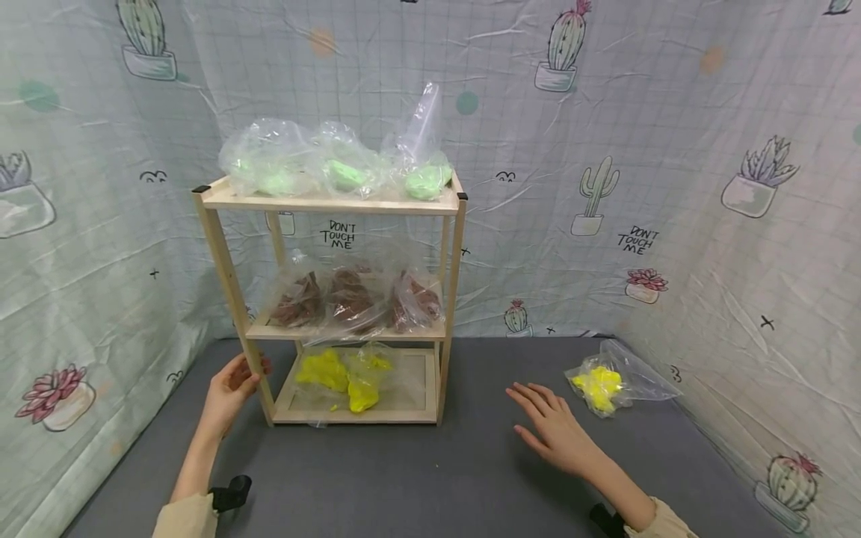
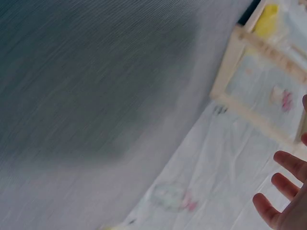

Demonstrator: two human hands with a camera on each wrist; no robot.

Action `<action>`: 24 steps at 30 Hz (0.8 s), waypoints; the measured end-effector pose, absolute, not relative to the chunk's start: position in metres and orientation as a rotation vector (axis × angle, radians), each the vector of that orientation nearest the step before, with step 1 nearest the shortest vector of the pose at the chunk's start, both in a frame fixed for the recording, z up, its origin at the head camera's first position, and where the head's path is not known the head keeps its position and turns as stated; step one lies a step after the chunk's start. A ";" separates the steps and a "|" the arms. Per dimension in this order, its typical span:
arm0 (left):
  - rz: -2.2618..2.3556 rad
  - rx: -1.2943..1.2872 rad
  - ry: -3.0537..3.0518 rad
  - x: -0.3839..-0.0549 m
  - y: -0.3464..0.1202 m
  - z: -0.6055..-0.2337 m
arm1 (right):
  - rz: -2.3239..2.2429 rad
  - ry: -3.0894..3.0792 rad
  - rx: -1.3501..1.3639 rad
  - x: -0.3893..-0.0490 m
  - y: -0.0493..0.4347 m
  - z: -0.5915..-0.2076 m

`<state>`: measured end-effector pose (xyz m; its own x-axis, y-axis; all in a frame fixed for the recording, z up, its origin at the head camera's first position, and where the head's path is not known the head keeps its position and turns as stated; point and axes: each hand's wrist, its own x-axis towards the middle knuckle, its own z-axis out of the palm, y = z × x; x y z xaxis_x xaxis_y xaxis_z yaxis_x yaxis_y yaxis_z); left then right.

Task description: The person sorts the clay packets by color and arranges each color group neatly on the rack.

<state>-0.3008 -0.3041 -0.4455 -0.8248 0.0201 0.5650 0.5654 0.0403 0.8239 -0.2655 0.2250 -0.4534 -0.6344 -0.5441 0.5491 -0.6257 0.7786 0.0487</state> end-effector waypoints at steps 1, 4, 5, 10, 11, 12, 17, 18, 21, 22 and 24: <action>-1.833 -0.584 -1.928 -0.301 -0.304 -0.446 | 0.189 -2.425 0.846 -0.267 0.231 -0.454; -1.829 -0.573 -1.932 -0.301 -0.305 -0.447 | 0.144 -2.416 0.784 -0.273 0.250 -0.455; -1.832 -0.569 -1.931 -0.301 -0.304 -0.447 | 0.121 -2.401 0.763 -0.276 0.257 -0.455; -1.855 -0.562 -1.921 -0.303 -0.304 -0.448 | 0.052 -2.316 0.700 -0.292 0.291 -0.453; -1.856 -0.559 -1.918 -0.303 -0.303 -0.449 | 0.053 -2.310 0.691 -0.296 0.297 -0.452; -1.853 -0.556 -1.917 -0.303 -0.303 -0.449 | 0.051 -2.302 0.681 -0.299 0.304 -0.452; -1.853 -0.546 -1.895 -0.304 -0.301 -0.450 | 0.052 -2.330 0.599 -0.314 0.334 -0.454; -1.852 -0.545 -1.893 -0.304 -0.301 -0.450 | 0.049 -2.341 0.575 -0.317 0.339 -0.454; -1.859 -0.544 -1.886 -0.305 -0.302 -0.450 | 0.044 -2.384 0.520 -0.326 0.353 -0.457; -1.860 -0.542 -1.884 -0.305 -0.302 -0.450 | 0.029 -2.399 0.499 -0.328 0.357 -0.457; -1.856 -0.536 -1.889 -0.305 -0.303 -0.450 | 0.015 -2.437 0.464 -0.334 0.364 -0.458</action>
